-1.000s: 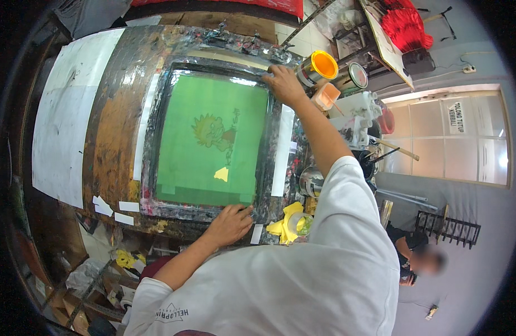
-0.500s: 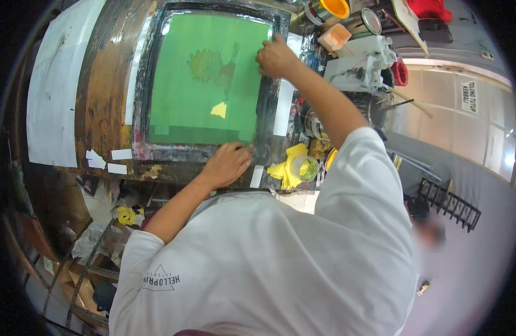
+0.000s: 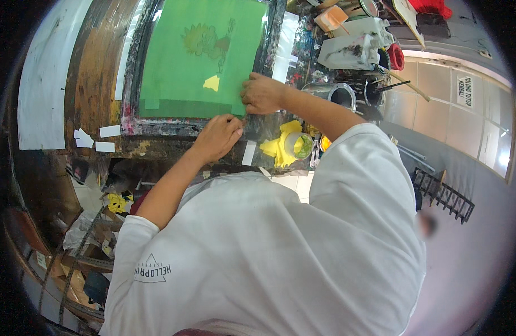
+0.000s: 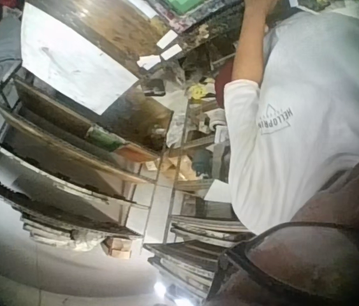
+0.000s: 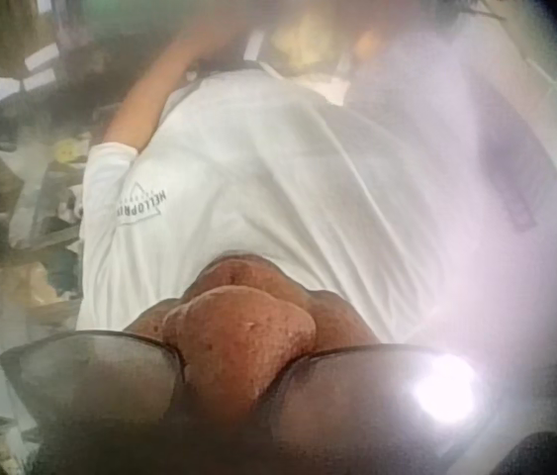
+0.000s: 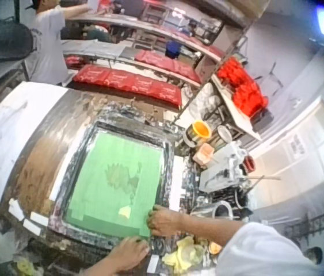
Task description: The person aligns a screen printing frame over a white sheet, applies green ink with a squeegee, and pulls the ink across the screen to transfer a graphic onto the sheet. They repeat the process with additional sheets, repositioning the frame and wiping the screen between prints.
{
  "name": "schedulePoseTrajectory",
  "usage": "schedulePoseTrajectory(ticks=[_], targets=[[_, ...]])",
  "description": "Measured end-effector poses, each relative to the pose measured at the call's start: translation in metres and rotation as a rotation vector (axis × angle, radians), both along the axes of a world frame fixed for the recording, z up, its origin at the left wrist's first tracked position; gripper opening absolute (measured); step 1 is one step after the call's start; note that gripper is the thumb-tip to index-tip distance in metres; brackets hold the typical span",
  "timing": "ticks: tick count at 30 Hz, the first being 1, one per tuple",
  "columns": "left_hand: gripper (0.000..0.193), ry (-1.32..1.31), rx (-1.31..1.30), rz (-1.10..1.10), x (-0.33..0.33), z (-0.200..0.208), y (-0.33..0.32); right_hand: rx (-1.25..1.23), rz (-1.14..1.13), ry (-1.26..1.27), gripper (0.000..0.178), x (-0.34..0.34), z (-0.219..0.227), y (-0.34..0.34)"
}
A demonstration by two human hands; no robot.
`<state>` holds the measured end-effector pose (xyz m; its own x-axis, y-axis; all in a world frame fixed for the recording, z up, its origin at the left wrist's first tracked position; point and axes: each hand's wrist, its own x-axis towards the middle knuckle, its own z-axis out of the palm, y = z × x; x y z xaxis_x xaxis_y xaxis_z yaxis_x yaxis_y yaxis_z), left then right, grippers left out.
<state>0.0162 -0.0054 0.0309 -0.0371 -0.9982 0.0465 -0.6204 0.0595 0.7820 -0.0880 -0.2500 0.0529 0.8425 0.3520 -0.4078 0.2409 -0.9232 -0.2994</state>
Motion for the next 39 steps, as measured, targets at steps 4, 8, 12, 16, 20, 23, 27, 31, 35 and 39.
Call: schedulePoseTrajectory(ticks=[4, 8, 12, 16, 20, 23, 27, 31, 35, 39], targets=[[0.025, 0.081, 0.062, 0.097, -0.002, -0.007, -0.002, 0.069, -0.072, 0.047, 0.024, -0.017, -0.001, 0.027], [0.026, 0.221, 0.131, 0.233, -0.004, -0.01, -0.012, 0.139, -0.16, 0.132, 0.022, -0.022, -0.006, 0.025], [0.03, 0.267, 0.214, 0.251, -0.002, -0.011, -0.017, 0.062, -0.149, 0.25, 0.03, -0.011, 0.004, 0.029], [0.031, 0.225, 0.2, 0.167, -0.001, -0.001, -0.013, 0.057, -0.109, 0.269, 0.023, -0.015, 0.012, 0.03], [0.039, 0.215, 0.207, 0.093, -0.002, 0.002, -0.01, -0.112, 0.008, 0.209, 0.032, -0.032, 0.009, 0.04], [0.05, 0.139, 0.175, 0.051, 0.001, 0.011, -0.003, -0.036, -0.06, 0.146, 0.05, -0.042, 0.026, 0.048], [0.07, 0.056, 0.098, 0.005, -0.001, -0.005, 0.001, 0.057, -0.209, 0.05, 0.064, -0.061, 0.014, 0.055], [0.072, 0.075, 0.168, 0.055, -0.006, -0.007, 0.0, 0.109, -0.341, -0.022, 0.065, -0.068, 0.008, 0.066], [0.069, 0.074, 0.259, 0.105, -0.007, 0.0, -0.003, 0.199, -0.512, 0.042, 0.077, -0.063, 0.022, 0.075], [0.069, 0.095, 0.236, 0.085, -0.007, -0.008, -0.002, 0.073, -0.457, 0.008, 0.083, -0.064, 0.018, 0.085]])
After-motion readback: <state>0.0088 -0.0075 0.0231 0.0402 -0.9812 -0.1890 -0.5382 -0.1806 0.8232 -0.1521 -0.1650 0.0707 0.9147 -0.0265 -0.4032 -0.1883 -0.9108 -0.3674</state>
